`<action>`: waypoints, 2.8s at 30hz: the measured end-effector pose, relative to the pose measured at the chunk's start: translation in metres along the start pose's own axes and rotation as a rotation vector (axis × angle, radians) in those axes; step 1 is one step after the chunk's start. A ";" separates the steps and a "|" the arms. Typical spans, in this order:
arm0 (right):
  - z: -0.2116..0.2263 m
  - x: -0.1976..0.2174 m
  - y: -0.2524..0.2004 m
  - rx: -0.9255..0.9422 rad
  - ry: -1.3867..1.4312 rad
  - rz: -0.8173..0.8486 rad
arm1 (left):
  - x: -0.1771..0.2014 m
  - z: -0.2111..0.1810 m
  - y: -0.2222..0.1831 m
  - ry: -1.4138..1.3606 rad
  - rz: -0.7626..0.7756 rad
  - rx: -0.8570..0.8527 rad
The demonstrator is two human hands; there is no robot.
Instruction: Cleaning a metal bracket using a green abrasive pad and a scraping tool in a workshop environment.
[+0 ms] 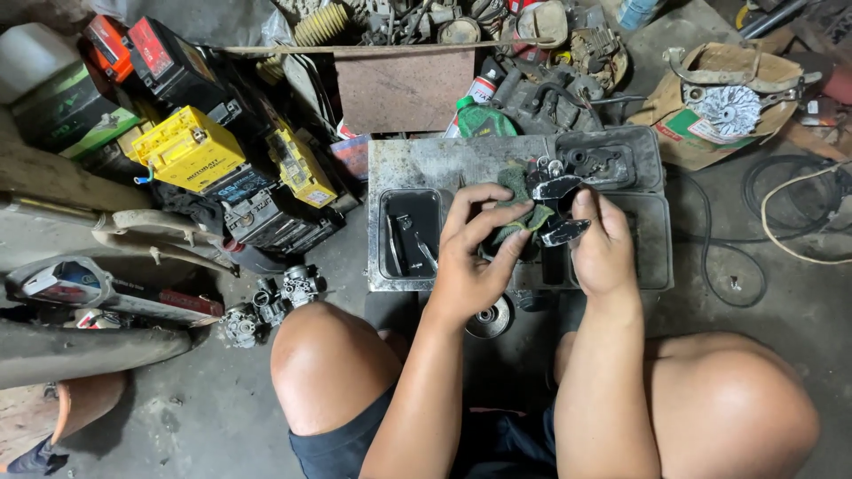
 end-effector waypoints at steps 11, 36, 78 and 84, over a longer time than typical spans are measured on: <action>0.026 -0.018 -0.006 0.001 0.195 -0.075 | -0.007 0.020 -0.008 0.145 -0.063 0.056; -0.015 0.035 0.002 -0.178 0.702 0.400 | -0.030 0.058 -0.019 0.340 0.083 0.643; -0.003 0.053 0.004 -0.231 0.596 0.016 | -0.050 0.073 -0.026 0.241 0.187 0.705; -0.008 0.046 0.002 -0.019 0.167 -0.277 | -0.050 0.078 -0.028 0.182 0.135 0.740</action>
Point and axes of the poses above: each hand's wrist, its own y-axis towards the middle knuckle, its own x-axis out of the back of the hand, z = x × y, the point moved 1 cm from there along y, towards the middle knuckle, and after that the axes turned 2 degrees about -z, right-handed, at the moved point
